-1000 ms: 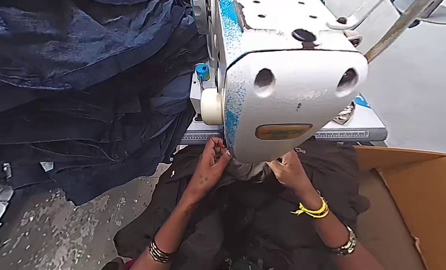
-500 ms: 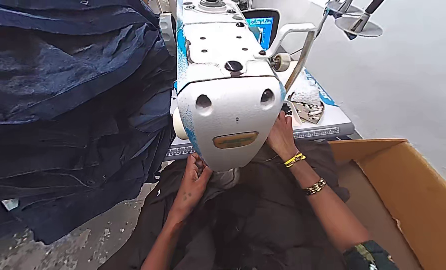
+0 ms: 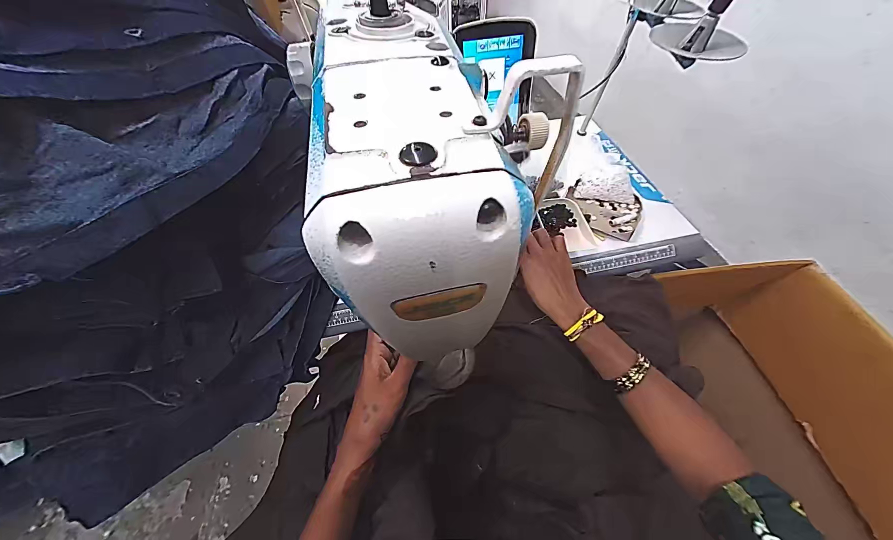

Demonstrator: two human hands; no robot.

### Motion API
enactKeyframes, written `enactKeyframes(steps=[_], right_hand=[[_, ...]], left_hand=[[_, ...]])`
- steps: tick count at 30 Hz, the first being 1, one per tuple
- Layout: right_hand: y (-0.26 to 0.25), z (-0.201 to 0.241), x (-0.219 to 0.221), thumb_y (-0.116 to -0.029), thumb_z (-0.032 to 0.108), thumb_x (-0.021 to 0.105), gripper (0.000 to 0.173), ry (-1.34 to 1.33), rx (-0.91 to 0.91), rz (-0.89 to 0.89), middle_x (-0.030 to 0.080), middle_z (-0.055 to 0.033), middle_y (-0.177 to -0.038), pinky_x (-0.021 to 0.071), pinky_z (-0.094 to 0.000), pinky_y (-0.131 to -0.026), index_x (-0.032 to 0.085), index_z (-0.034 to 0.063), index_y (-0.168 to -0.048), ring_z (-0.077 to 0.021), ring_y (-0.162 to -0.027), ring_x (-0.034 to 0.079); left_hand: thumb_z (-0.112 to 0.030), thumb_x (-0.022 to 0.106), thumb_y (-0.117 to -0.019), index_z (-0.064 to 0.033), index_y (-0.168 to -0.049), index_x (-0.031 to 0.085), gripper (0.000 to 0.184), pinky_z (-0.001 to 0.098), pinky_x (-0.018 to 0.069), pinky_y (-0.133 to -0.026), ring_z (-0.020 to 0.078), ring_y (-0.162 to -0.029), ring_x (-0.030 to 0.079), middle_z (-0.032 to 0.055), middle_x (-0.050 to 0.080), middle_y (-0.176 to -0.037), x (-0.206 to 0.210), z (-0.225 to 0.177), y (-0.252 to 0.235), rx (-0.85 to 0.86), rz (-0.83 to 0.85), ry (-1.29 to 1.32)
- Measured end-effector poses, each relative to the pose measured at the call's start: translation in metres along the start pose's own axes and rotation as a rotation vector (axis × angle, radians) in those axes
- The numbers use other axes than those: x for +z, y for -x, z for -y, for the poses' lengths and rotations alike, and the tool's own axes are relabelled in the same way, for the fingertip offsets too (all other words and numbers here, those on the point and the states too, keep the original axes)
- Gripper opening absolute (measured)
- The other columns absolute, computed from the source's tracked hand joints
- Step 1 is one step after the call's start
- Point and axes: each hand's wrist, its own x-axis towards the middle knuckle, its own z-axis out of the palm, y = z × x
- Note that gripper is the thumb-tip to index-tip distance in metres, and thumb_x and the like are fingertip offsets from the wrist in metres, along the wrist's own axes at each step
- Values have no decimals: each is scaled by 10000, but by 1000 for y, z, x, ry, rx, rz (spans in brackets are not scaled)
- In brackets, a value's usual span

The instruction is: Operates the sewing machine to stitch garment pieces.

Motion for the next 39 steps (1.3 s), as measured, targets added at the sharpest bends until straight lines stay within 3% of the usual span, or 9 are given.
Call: enactKeyframes(steps=[7,11,16,19,22,26,29,35,39], right_hand=[[-5,-10,7,-900,94,734,325,31,-10,-33,649,-241,-1157,475,-567,-793,690,-33,-1196,-447,-1065,608],[-2,-3,6,-918,-50,636,173,21,-43,-42,667,-217,-1064,471,-536,-768,708,-34,-1074,-414,-1022,632],[5,-16,0,-941,88,696,106,-334,-30,-151,692,-200,-989,526,-525,-849,717,-15,-949,-387,-983,658],[6,-6,-25,-935,78,708,110,-516,106,-174,681,-184,-877,539,-520,-744,698,-32,-937,-339,-813,672],[25,34,-54,-881,101,697,122,-473,-125,-308,681,-144,-781,563,-434,-616,698,-13,-836,-272,-702,687],[49,90,-67,-1014,84,542,203,-372,-670,-400,618,-88,-683,473,-323,-551,651,44,-848,-227,-617,607],[37,95,-68,-957,78,588,209,-282,-704,-385,630,-51,-611,452,-328,-550,695,82,-777,-209,-602,626],[38,92,-75,-897,62,626,154,-357,-629,-339,666,-78,-680,475,-366,-601,724,61,-778,-240,-679,657],[71,57,-90,-976,282,683,301,-585,-46,-165,637,-55,-686,509,-333,-547,661,29,-815,-153,-598,618]], left_hand=[[-74,557,-971,15,-1189,458,255,142,529,-754,-30,-804,615,-33,599,-902,0,3,1,6,9,0],[-57,554,-981,4,-1167,454,220,140,515,-729,-33,-773,602,-41,597,-871,0,3,0,20,7,8],[-73,559,-994,-1,-1147,473,189,144,499,-703,-19,-742,579,-37,571,-837,0,5,-1,7,16,-2],[-171,533,-1012,-11,-975,579,170,171,447,-635,-21,-649,512,-54,524,-730,-3,2,4,15,12,-276],[-261,551,-1005,-38,-702,602,380,219,419,-525,40,-542,495,-2,514,-586,-10,-9,40,300,115,-481],[-333,582,-1044,-51,-835,617,352,159,505,-734,31,-787,615,38,631,-779,-34,-4,73,469,445,-219],[-393,548,-1052,-103,-979,668,322,233,548,-906,41,-970,665,-7,699,-936,-61,-1,76,389,522,-187],[-514,658,-960,-189,-882,649,334,243,480,-981,14,-1020,615,-103,672,-895,-103,-6,91,345,611,-228],[-508,659,-960,-230,-834,647,306,287,451,-1075,20,-1024,619,-130,643,-837,-149,-1,111,373,533,-308]])
